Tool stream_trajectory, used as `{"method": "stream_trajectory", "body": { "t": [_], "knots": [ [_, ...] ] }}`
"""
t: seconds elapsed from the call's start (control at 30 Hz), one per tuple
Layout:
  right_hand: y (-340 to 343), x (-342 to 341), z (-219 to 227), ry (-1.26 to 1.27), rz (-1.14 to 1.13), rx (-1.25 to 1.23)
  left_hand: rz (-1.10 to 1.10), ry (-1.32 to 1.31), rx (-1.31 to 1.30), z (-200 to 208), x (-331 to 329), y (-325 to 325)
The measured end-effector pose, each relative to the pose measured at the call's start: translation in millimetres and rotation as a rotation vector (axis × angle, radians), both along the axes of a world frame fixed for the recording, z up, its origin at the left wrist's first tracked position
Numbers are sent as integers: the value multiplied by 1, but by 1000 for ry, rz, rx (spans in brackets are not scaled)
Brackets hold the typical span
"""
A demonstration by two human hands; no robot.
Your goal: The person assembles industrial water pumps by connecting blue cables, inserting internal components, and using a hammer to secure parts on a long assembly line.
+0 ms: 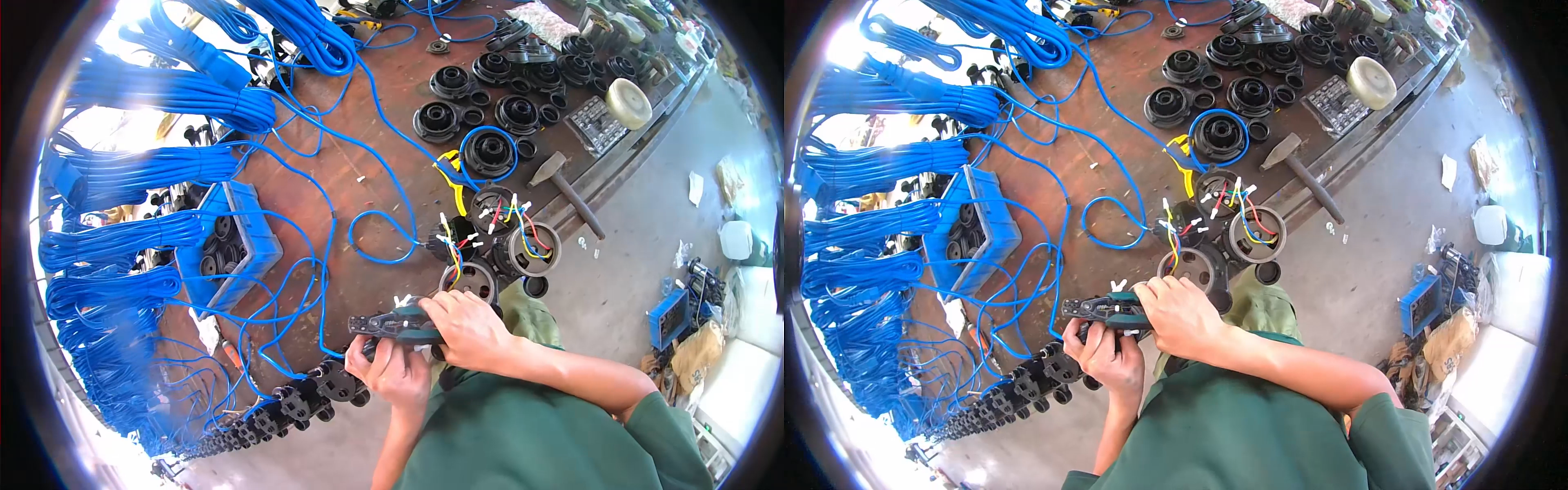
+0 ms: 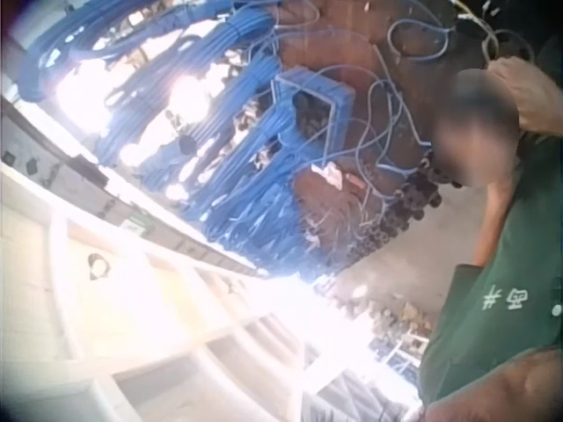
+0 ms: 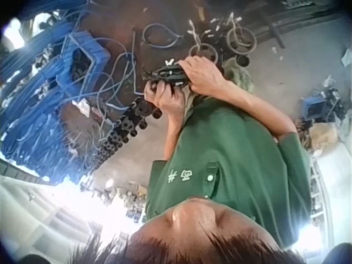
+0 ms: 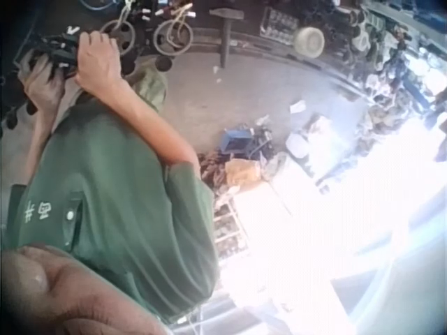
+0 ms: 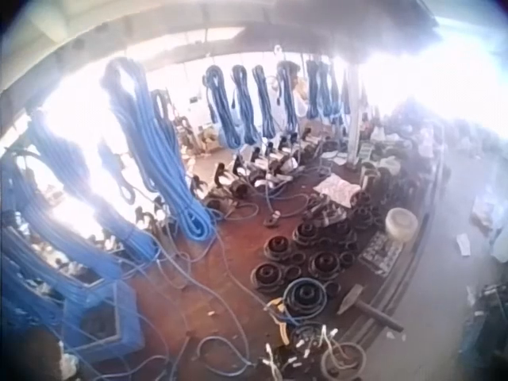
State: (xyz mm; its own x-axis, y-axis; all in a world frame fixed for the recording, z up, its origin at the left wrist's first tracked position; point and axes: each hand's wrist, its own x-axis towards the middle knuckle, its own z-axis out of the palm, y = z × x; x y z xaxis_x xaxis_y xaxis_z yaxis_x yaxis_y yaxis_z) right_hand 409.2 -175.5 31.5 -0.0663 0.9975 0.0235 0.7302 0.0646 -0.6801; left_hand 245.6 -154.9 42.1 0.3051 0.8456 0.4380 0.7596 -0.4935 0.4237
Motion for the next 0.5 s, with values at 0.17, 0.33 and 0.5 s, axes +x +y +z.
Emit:
{"method": "stream_trajectory", "body": {
  "t": [0.17,0.33,0.5],
  "knots": [
    [1,0,1,-32,22,11,19,-15,19,-11,-5,-1],
    [2,1,4,-42,38,9,33,-18,24,-13,-5,-1],
    [2,5,3,-17,70,-1,35,-26,1,-7,-2,-1]
  ]
}}
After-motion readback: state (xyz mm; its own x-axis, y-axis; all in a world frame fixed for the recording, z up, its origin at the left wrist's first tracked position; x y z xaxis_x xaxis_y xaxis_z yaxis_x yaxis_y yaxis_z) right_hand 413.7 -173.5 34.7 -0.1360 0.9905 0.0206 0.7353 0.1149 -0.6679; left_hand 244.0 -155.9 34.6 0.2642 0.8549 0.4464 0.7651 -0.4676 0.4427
